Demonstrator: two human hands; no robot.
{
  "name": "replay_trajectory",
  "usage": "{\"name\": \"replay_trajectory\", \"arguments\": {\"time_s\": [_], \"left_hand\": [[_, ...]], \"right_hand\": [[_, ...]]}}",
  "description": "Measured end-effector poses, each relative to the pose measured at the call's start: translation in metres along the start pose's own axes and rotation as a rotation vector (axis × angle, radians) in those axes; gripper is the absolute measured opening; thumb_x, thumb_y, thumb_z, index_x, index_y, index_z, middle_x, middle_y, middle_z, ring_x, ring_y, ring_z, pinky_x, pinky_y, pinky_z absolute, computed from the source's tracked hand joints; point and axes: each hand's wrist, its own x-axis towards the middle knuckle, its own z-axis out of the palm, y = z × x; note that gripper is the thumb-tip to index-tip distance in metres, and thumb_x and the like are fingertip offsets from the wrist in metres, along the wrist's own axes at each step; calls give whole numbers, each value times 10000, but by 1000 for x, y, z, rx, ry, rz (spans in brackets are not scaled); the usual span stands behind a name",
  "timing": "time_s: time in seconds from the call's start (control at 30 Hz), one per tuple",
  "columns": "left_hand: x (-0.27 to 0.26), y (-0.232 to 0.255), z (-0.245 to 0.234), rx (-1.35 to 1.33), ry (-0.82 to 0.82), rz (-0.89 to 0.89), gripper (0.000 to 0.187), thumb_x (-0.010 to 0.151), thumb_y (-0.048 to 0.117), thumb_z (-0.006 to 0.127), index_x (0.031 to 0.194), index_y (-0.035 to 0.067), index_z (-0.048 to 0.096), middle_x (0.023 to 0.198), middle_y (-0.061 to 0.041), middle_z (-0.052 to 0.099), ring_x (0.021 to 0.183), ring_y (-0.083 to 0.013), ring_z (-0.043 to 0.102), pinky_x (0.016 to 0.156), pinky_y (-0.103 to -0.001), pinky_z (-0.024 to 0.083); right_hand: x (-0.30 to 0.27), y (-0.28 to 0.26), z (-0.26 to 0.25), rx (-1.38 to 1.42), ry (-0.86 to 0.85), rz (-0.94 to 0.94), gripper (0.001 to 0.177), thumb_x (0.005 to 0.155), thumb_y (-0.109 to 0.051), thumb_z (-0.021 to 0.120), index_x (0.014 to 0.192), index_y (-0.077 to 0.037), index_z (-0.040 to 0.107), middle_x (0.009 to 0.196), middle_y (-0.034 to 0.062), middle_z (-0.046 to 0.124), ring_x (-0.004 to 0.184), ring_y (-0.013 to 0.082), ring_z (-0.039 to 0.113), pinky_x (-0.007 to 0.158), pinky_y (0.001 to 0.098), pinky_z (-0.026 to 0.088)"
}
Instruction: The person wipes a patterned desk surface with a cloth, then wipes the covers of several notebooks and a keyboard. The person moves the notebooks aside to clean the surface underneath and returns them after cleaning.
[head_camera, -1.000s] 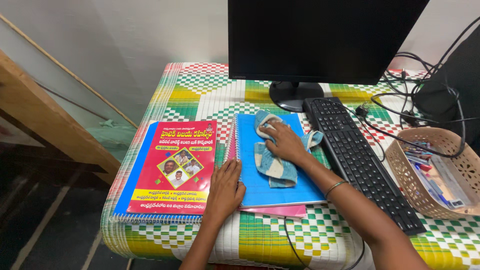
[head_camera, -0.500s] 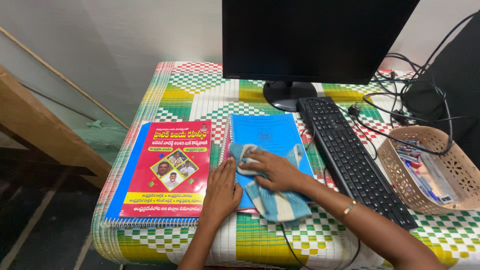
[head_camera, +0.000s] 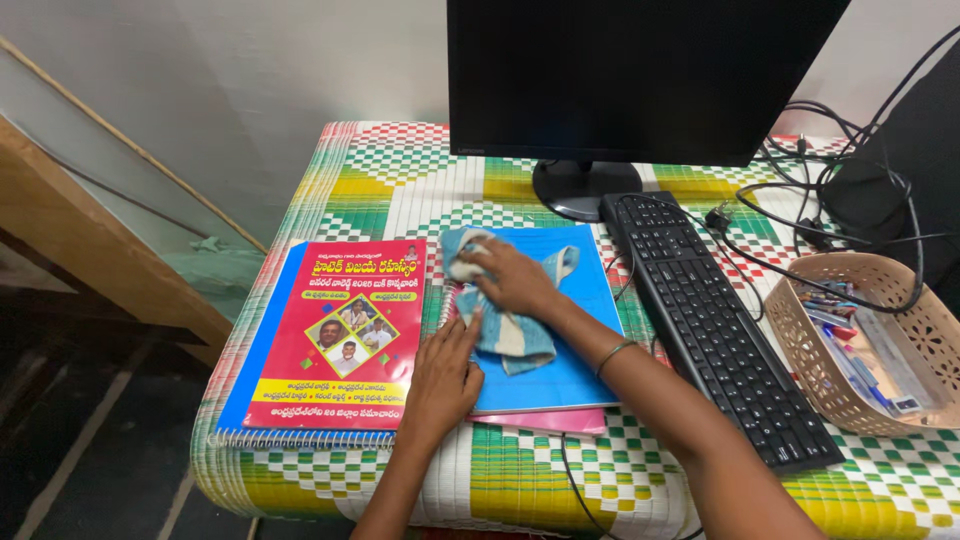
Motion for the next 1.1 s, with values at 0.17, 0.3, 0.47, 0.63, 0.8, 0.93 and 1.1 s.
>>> {"name": "replay_trajectory", "arguments": {"time_s": [0.17, 0.3, 0.47, 0.63, 0.8, 0.93, 1.1], "left_hand": [[-1, 3, -3, 11, -28, -4, 683, 873, 161, 537, 1542, 281, 474, 1490, -235, 490, 1422, -350, 411, 1170, -537, 273], [0, 2, -2, -2, -40, -37, 559, 875, 185, 542, 1424, 262, 607, 1526, -216, 463, 1444, -338, 390, 1188, -530, 247], [-2, -1, 2, -32, -40, -60, 522, 883, 195, 531, 1394, 207, 637, 1540, -203, 449, 1457, -328, 376, 1198, -527, 233], [-2, -2, 3, -18, -38, -47, 527, 881, 198, 534, 1398, 174, 627, 1540, -212, 444, 1462, -331, 373, 1193, -528, 243], [-3, -3, 5, -27, -16, -27, 527, 874, 184, 547, 1393, 165, 630, 1527, -223, 457, 1446, -344, 383, 1178, -532, 260], [-3, -5, 6, -34, 7, -17, 524, 865, 176, 558, 1383, 154, 637, 1511, -232, 474, 1433, -353, 401, 1170, -527, 279], [-2, -7, 9, -39, 17, -24, 539, 869, 182, 549, 1399, 104, 603, 1510, -217, 493, 1434, -346, 417, 1170, -520, 285]], "right_hand": [[-9, 50, -15, -84, 68, 194, 446, 921, -291, 615, 1355, -191, 630, 1480, 162, 540, 1361, 378, 506, 1113, 473, 425], [-38, 80, -38, -199, 104, 267, 463, 918, -281, 595, 1364, -163, 634, 1467, 213, 524, 1336, 394, 500, 1100, 495, 392], [-69, 68, -49, -417, 118, 401, 469, 928, -341, 593, 1316, -82, 637, 1235, 251, 641, 1011, 414, 666, 869, 512, 543], [-90, 26, -46, -630, 38, 484, 387, 926, -369, 567, 1017, -10, 678, 859, 228, 710, 686, 363, 713, 574, 501, 568], [-118, -26, -41, -815, -181, 338, 262, 883, -230, 560, 793, -32, 705, 728, 135, 698, 648, 295, 713, 434, 485, 548], [-122, -72, -44, -710, -303, 366, 288, 911, -258, 549, 852, -27, 711, 758, 143, 722, 643, 276, 723, 508, 457, 576], [-99, -73, -70, -146, -578, 323, 569, 887, -580, 588, 1188, -117, 723, 990, 204, 740, 948, 372, 708, 841, 489, 548]]}}
